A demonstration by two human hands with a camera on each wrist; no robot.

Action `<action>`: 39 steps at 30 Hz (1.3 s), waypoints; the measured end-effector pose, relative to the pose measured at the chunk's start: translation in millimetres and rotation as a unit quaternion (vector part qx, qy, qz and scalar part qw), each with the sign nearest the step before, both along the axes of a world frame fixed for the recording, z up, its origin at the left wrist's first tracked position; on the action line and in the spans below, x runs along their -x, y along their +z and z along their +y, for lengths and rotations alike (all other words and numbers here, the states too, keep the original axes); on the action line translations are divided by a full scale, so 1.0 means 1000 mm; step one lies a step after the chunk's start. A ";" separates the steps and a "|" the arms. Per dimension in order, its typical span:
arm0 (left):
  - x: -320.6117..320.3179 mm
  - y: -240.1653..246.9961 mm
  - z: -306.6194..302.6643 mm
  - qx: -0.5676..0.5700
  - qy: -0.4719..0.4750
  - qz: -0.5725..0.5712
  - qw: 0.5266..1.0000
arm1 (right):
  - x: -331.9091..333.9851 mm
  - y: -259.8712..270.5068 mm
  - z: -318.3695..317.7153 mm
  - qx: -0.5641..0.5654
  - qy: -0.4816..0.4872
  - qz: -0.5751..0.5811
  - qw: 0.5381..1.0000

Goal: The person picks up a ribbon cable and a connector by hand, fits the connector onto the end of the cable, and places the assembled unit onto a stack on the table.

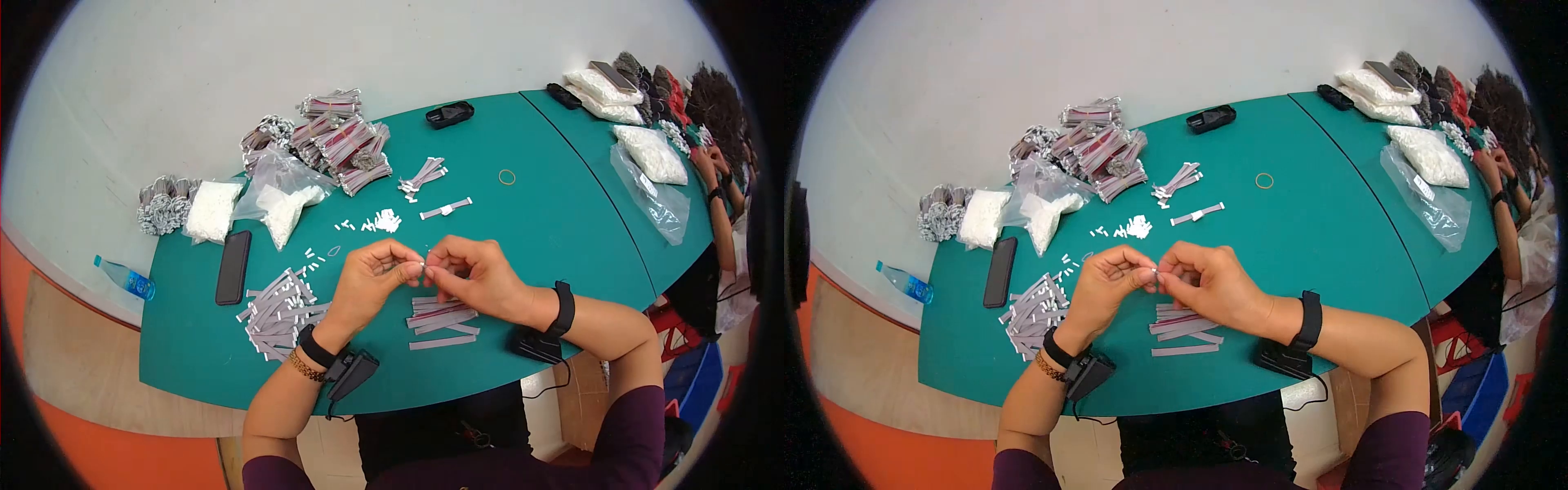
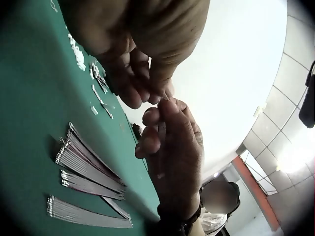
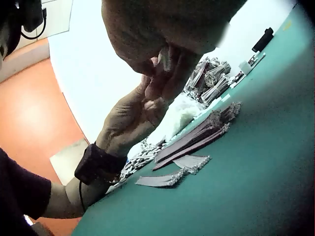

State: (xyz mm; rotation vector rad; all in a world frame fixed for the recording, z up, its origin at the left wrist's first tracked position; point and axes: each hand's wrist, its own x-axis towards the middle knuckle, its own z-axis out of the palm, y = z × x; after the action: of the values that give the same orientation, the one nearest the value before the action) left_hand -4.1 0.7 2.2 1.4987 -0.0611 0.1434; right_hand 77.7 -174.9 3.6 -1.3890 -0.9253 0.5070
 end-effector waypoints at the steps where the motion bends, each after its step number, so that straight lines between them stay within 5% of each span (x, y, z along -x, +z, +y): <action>1: 0.000 0.001 -0.001 -0.005 -0.001 -0.003 1.000 | 0.000 0.000 0.000 0.001 0.000 0.011 1.000; 9: 0.001 0.000 0.000 0.001 -0.009 0.014 1.000 | -0.003 0.001 -0.003 0.039 -0.003 -0.110 0.993; 18: 0.004 0.002 -0.001 0.010 -0.022 0.043 0.999 | -0.002 0.002 -0.002 0.038 0.017 -0.006 0.999; 21: 0.003 0.000 -0.002 0.005 -0.016 0.038 0.999 | 0.001 -0.003 -0.004 0.030 0.001 -0.162 0.986; 30: 0.002 0.006 0.001 0.002 0.013 -0.028 1.000 | -0.012 0.009 -0.001 0.078 0.108 0.215 0.967; 33: 0.002 0.005 0.003 -0.029 0.017 -0.046 0.998 | -0.014 0.010 -0.002 0.095 0.151 0.265 0.948; 39: 0.000 0.008 0.001 -0.009 0.008 0.003 1.000 | -0.016 0.008 -0.001 0.060 0.089 0.244 0.964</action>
State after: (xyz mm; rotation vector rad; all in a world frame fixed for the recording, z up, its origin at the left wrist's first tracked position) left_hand -4.4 2.1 10.6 1.5184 -0.0456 0.1527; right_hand 94.2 -176.3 11.9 -1.2109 -0.6236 1.0048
